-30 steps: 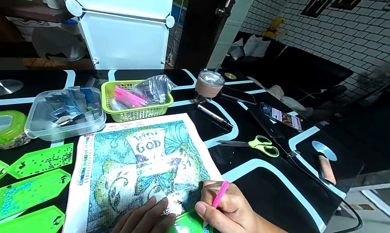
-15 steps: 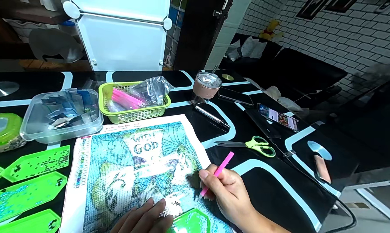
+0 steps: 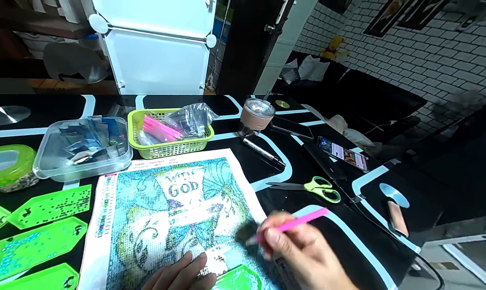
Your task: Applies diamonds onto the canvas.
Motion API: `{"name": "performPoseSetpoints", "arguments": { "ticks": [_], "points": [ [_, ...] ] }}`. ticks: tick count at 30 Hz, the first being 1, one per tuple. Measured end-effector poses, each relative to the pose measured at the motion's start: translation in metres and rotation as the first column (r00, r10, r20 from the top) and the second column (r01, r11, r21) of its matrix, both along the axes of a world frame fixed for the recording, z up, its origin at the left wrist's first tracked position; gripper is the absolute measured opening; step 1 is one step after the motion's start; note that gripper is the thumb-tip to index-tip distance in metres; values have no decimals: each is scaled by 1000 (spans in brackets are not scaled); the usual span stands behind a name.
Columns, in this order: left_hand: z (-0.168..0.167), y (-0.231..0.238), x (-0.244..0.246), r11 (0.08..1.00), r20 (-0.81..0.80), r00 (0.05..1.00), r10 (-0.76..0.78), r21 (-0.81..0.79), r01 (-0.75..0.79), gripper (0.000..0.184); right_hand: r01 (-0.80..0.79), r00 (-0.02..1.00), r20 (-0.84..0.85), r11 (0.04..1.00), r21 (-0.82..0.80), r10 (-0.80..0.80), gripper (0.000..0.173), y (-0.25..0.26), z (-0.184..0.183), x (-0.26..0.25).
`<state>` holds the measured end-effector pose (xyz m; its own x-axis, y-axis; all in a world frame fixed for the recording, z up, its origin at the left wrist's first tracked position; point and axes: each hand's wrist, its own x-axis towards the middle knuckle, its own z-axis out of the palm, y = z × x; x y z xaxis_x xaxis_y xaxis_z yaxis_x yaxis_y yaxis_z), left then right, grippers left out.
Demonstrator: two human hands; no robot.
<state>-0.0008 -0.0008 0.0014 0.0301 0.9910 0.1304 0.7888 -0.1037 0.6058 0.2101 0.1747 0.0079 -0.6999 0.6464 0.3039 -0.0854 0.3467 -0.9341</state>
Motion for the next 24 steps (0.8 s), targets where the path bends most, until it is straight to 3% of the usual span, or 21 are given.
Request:
{"name": "performPoseSetpoints", "arguments": {
  "ticks": [6, 24],
  "points": [
    [-2, 0, 2, 999, -10, 1000, 17, 35, -16, 44, -63, 996, 70, 968, 244, 47, 31, -26, -23, 11],
    [-2, 1, 1, 1000, -25, 1000, 12, 25, -12, 44, -94, 994, 80, 942, 324, 71, 32, -26, -26, 9]
  ]
}}
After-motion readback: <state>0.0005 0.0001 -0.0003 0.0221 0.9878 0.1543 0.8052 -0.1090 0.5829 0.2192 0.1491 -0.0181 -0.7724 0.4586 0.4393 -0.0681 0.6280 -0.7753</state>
